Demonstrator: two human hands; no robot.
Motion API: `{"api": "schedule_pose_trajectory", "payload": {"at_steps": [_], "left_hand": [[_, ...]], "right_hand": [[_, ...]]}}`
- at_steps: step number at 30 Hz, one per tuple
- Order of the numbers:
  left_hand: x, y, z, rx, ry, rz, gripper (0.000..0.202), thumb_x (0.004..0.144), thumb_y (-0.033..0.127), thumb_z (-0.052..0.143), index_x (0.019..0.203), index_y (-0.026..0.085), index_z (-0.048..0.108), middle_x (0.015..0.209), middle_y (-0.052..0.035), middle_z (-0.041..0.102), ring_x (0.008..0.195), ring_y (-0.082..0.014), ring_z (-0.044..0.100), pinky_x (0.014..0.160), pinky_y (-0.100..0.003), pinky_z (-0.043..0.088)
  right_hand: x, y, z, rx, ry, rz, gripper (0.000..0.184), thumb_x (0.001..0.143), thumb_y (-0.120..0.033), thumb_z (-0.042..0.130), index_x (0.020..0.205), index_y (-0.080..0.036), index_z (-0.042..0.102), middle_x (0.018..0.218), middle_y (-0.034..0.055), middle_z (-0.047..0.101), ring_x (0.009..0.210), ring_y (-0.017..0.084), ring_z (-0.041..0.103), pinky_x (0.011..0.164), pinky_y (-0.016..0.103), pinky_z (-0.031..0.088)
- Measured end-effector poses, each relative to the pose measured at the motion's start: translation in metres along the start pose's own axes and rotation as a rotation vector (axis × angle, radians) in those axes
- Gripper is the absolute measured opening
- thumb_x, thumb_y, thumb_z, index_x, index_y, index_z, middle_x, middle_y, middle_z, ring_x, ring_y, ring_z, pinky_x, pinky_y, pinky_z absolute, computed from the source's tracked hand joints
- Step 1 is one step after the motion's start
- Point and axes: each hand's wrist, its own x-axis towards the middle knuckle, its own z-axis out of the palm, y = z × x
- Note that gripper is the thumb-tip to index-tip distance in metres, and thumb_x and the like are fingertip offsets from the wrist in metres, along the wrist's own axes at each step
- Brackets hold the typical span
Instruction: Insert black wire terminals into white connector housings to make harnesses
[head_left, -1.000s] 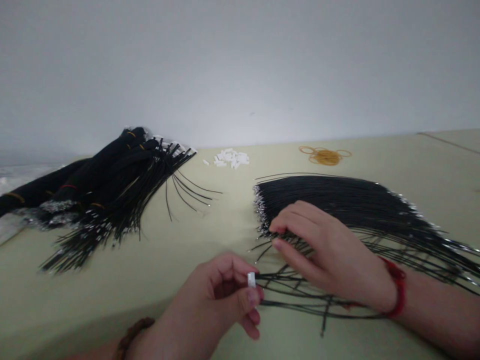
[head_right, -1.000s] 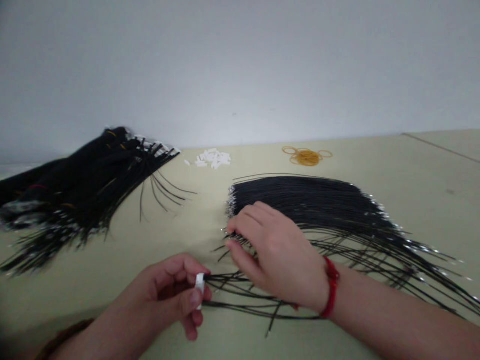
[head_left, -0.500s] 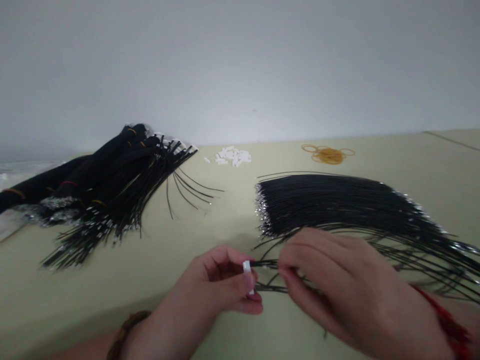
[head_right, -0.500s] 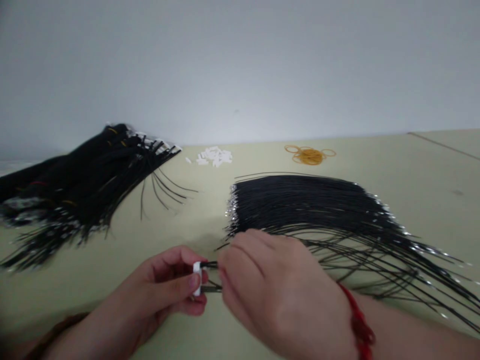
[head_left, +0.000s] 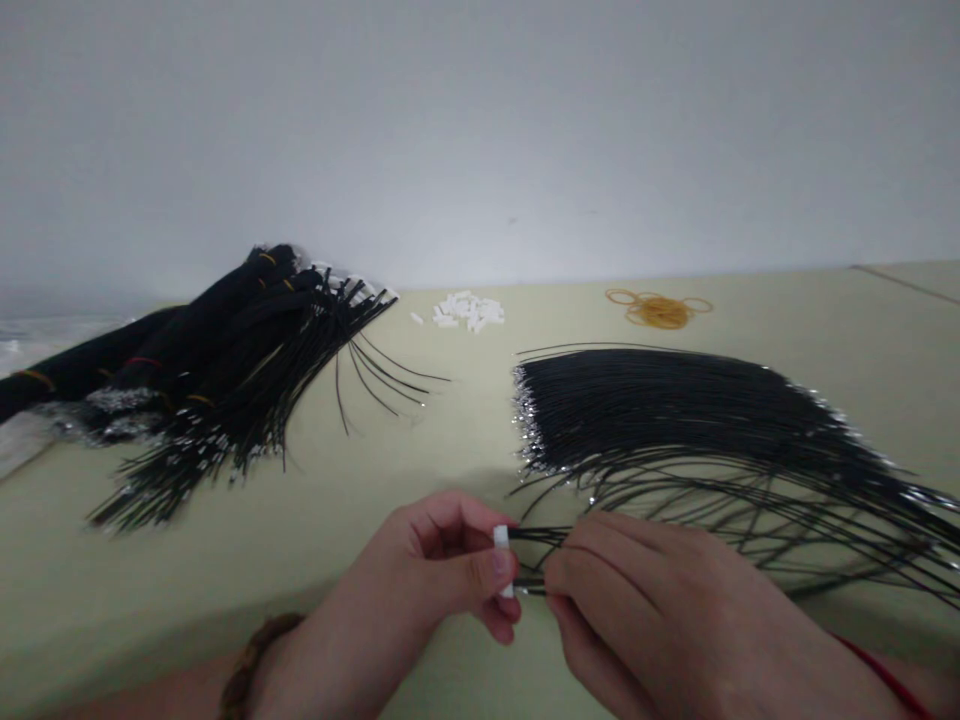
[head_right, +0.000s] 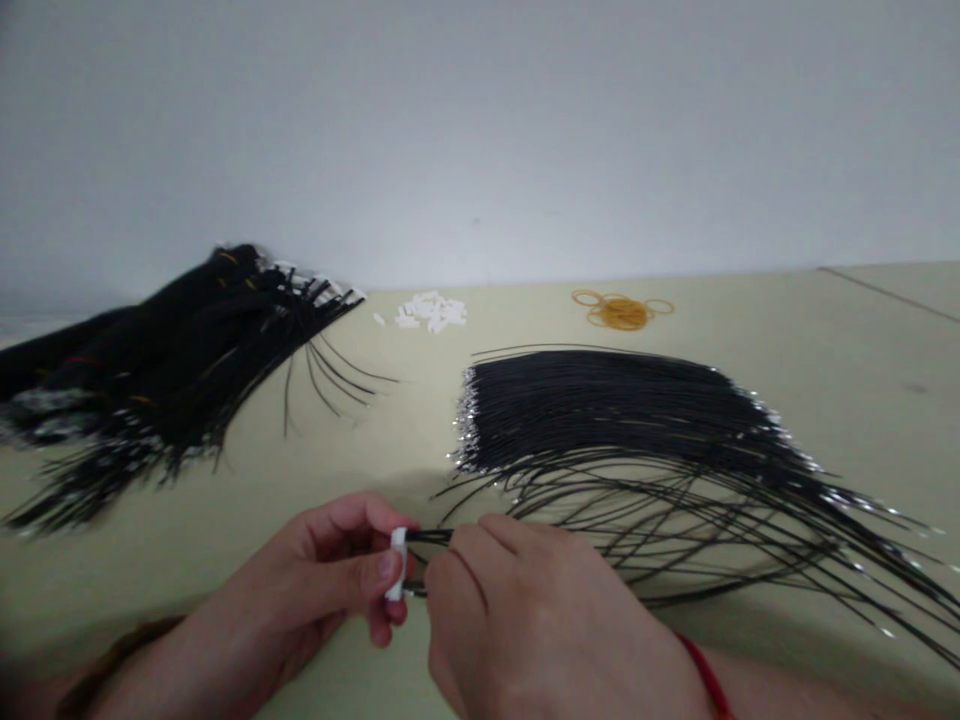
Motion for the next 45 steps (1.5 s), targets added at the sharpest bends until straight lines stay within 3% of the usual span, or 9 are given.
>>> {"api": "schedule_pose_trajectory", "payload": {"at_steps": [13, 27, 35, 39, 42, 45], "left_hand": [[0.004, 0.001, 0.003, 0.022, 0.021, 0.009, 0.019, 0.062, 0.019, 0.076, 0.068, 0.012, 0.059, 0.056, -0.0001, 0.062, 0.051, -0.0114, 0.057, 0.053, -0.023, 0.045], [0.002, 0.0, 0.003, 0.018, 0.004, 0.025, 0.017, 0.06, 0.014, 0.077, 0.063, 0.011, 0.06, 0.052, 0.0013, 0.061, 0.047, -0.0079, 0.054, 0.05, -0.019, 0.043], [0.003, -0.002, 0.004, -0.041, -0.016, 0.01, 0.02, 0.058, 0.016, 0.079, 0.065, 0.01, 0.061, 0.054, 0.0013, 0.062, 0.047, -0.008, 0.054, 0.044, -0.018, 0.046], [0.003, -0.002, 0.002, -0.009, 0.005, 0.015, 0.023, 0.059, 0.022, 0.079, 0.068, 0.01, 0.06, 0.056, 0.0004, 0.063, 0.048, -0.0087, 0.056, 0.047, -0.019, 0.048], [0.002, -0.004, 0.0, 0.01, 0.046, 0.017, 0.021, 0.063, 0.021, 0.077, 0.072, 0.012, 0.06, 0.055, 0.0013, 0.061, 0.051, -0.0107, 0.059, 0.048, -0.02, 0.049], [0.002, -0.005, -0.001, 0.006, 0.041, 0.008, 0.022, 0.062, 0.02, 0.077, 0.074, 0.012, 0.06, 0.055, 0.0011, 0.062, 0.05, -0.0115, 0.06, 0.048, -0.021, 0.049]], "right_hand": [[-0.006, -0.001, 0.004, -0.007, -0.009, -0.008, 0.028, 0.093, -0.013, 0.027, 0.072, -0.011, 0.045, 0.069, 0.0015, 0.043, 0.063, 0.007, 0.037, 0.059, 0.022, 0.02], [-0.003, -0.001, 0.003, -0.165, 0.033, -0.031, 0.009, 0.082, -0.007, 0.028, 0.074, -0.011, 0.029, 0.066, -0.0001, 0.039, 0.061, 0.008, 0.036, 0.061, 0.024, 0.02], [-0.003, -0.007, 0.009, -0.045, 0.059, -0.048, 0.018, 0.086, -0.007, 0.028, 0.071, -0.01, 0.037, 0.066, 0.0013, 0.041, 0.061, 0.008, 0.035, 0.058, 0.023, 0.017], [0.005, 0.018, 0.003, 0.174, 0.058, 0.021, 0.023, 0.09, -0.017, 0.036, 0.076, -0.011, 0.053, 0.074, 0.0021, 0.047, 0.069, 0.007, 0.04, 0.064, 0.019, 0.027], [0.009, 0.052, 0.008, -0.044, 0.081, 0.107, 0.019, 0.09, -0.021, 0.043, 0.093, -0.013, 0.059, 0.092, 0.0039, 0.051, 0.088, 0.01, 0.043, 0.078, 0.022, 0.033], [0.01, 0.077, 0.02, -0.087, 0.067, 0.08, 0.017, 0.089, -0.02, 0.047, 0.088, -0.012, 0.062, 0.091, 0.0036, 0.052, 0.089, 0.01, 0.044, 0.081, 0.023, 0.032]]}}
